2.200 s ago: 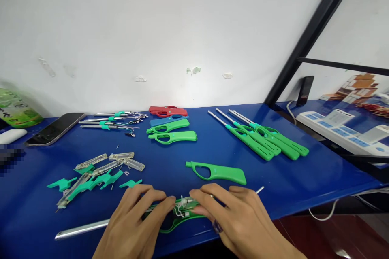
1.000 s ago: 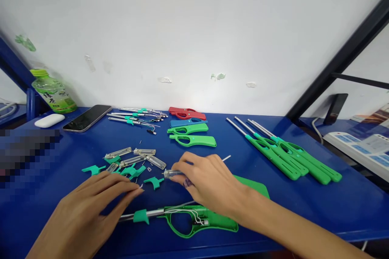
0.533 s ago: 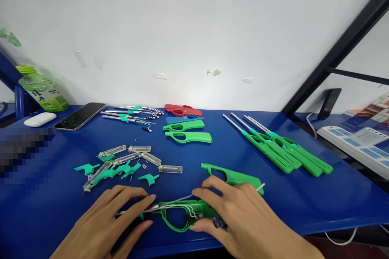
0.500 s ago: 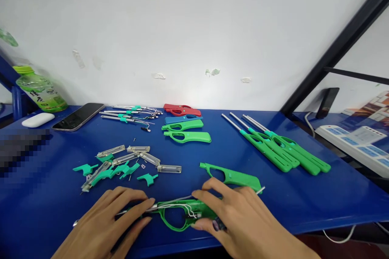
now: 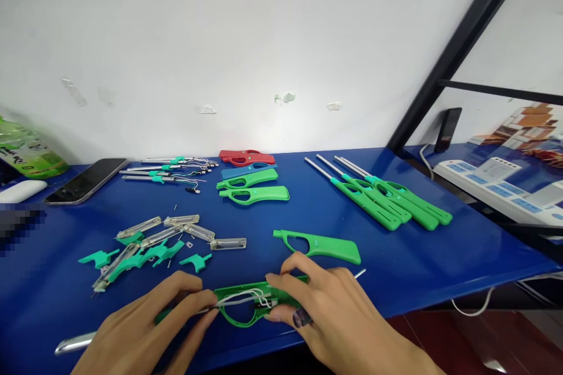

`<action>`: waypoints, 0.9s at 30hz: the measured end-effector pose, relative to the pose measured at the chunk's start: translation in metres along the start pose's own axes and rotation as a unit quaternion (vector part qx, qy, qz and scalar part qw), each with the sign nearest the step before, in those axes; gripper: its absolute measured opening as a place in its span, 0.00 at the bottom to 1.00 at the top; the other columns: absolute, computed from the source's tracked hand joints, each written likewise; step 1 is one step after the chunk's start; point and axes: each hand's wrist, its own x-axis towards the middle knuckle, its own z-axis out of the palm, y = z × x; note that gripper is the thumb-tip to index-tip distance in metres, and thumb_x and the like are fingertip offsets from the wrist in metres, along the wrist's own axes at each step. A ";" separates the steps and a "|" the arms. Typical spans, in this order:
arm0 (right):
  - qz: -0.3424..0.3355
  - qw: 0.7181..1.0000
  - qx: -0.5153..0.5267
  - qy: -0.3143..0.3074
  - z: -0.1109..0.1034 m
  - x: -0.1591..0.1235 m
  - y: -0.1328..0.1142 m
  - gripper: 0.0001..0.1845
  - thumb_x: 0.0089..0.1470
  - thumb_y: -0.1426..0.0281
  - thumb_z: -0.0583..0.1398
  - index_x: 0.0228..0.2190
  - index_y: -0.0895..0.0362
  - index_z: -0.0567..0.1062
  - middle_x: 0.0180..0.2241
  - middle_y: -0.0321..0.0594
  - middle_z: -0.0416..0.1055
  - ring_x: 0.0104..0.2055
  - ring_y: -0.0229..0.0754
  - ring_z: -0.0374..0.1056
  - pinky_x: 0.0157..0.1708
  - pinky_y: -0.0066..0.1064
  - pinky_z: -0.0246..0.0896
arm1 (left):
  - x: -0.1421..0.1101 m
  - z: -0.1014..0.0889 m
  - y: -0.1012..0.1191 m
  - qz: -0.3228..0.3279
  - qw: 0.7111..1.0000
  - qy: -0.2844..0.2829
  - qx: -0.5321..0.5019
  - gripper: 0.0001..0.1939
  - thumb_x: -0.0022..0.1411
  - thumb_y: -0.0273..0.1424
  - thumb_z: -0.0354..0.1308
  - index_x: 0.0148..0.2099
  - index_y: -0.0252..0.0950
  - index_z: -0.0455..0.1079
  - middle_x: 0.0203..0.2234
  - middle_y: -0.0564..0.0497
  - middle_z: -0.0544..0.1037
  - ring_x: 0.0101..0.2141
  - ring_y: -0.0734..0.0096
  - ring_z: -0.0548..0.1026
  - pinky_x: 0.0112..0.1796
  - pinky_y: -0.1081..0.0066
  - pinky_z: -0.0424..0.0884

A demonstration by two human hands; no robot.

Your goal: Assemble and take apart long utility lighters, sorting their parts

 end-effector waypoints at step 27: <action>-0.040 0.996 0.017 0.073 0.009 -0.002 0.003 0.19 0.75 0.57 0.53 0.54 0.47 0.80 0.45 0.41 0.80 0.21 0.37 0.77 0.20 0.28 0.74 | 0.059 -0.043 -0.226 -0.133 0.986 -0.098 -0.031 0.15 0.76 0.41 0.61 0.52 0.35 0.75 0.46 0.47 0.80 0.43 0.64 0.80 0.45 0.59 0.79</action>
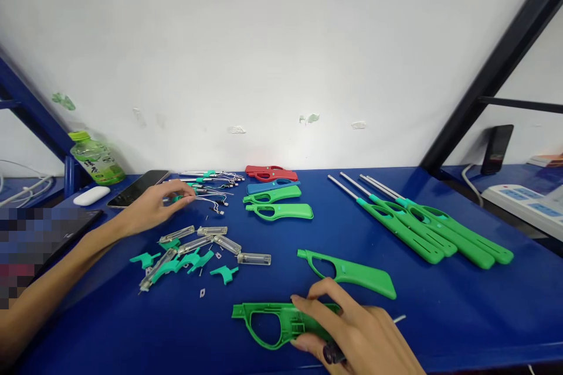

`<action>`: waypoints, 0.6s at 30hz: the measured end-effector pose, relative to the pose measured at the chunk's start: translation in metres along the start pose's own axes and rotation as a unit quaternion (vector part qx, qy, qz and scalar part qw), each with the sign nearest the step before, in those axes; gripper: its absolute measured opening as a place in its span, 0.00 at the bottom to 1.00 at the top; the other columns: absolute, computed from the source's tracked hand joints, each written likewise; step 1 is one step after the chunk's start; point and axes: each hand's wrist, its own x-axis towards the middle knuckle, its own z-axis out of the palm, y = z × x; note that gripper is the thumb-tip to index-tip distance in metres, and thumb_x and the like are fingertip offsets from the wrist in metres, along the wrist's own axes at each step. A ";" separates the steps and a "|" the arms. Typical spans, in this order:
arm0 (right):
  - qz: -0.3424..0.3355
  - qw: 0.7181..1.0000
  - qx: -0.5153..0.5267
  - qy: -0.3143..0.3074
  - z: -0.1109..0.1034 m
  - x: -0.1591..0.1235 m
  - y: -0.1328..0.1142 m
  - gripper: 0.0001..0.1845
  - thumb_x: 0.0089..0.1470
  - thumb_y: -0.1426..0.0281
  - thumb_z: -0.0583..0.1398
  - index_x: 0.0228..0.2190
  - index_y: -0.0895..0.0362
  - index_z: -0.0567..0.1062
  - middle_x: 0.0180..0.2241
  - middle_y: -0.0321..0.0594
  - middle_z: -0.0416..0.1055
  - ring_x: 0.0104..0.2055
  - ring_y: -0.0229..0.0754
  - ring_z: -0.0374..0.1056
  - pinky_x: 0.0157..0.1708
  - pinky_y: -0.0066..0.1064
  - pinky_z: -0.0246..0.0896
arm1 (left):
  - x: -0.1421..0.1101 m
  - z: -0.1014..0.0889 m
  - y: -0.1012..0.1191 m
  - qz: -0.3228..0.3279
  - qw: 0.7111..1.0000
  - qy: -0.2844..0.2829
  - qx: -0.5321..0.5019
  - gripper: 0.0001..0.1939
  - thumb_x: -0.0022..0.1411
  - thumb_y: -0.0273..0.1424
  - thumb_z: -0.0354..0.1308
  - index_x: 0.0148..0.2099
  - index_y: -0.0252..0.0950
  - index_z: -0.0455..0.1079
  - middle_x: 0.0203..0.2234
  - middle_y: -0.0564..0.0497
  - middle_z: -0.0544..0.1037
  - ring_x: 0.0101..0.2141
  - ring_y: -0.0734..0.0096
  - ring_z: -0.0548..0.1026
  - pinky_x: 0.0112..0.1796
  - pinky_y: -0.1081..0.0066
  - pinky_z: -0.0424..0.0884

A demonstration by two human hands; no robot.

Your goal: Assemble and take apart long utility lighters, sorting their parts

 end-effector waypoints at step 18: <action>-0.010 0.999 -0.007 0.032 0.002 0.002 0.000 0.21 0.76 0.55 0.51 0.52 0.48 0.80 0.43 0.40 0.80 0.19 0.34 0.75 0.20 0.24 0.74 | 0.003 0.026 -0.016 0.014 0.999 -0.003 0.049 0.17 0.74 0.39 0.63 0.58 0.36 0.73 0.54 0.44 0.78 0.51 0.57 0.79 0.52 0.51 0.78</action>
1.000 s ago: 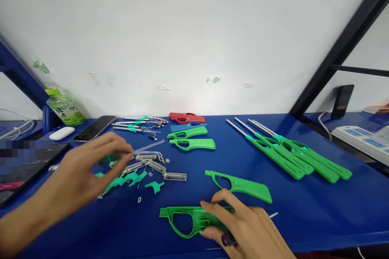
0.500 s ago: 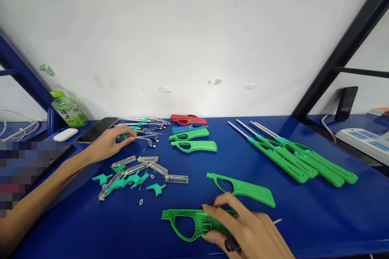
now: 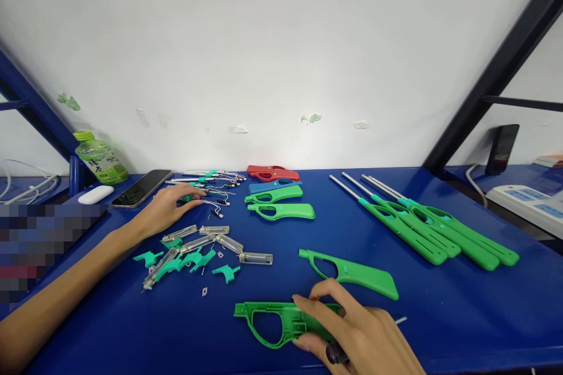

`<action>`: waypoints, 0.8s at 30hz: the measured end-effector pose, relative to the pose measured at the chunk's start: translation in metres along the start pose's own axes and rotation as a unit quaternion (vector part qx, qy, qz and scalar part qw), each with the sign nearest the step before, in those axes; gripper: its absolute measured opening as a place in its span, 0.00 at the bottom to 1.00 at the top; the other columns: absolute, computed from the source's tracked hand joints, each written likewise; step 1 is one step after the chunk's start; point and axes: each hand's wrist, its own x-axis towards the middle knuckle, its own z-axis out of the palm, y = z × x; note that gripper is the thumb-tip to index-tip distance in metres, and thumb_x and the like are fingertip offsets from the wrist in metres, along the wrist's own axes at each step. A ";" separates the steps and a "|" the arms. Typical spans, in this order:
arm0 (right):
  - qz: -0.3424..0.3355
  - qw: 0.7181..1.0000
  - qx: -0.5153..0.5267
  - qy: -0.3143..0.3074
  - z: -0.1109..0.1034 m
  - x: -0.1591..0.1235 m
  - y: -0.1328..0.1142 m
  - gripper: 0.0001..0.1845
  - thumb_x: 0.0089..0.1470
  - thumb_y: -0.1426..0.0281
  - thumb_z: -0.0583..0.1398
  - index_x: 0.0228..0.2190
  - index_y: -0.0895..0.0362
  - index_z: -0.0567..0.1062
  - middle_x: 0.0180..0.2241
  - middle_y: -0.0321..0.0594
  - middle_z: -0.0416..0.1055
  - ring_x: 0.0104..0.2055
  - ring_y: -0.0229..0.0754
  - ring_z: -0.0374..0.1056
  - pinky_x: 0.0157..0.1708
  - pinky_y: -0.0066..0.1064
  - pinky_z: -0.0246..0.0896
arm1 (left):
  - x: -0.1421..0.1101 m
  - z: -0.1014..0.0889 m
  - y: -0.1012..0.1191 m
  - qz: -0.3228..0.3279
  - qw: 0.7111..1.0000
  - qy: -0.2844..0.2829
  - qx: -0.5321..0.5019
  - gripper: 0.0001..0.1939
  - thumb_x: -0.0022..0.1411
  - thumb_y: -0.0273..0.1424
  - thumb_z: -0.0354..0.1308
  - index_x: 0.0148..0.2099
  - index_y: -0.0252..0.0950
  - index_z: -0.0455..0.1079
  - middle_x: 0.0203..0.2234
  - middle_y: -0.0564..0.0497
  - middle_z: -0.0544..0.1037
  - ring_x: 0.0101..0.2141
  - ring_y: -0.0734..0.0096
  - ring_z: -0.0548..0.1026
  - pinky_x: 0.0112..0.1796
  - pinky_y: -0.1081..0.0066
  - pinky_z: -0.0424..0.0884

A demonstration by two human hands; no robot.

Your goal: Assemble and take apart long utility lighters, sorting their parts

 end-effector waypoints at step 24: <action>0.022 0.997 -0.070 -0.004 -0.040 0.028 0.049 0.17 0.75 0.61 0.54 0.54 0.49 0.79 0.51 0.43 0.81 0.32 0.43 0.82 0.32 0.34 0.80 | -0.002 0.009 0.008 -0.061 0.997 0.041 -0.029 0.15 0.75 0.40 0.62 0.56 0.36 0.75 0.52 0.45 0.79 0.49 0.59 0.80 0.51 0.53 0.79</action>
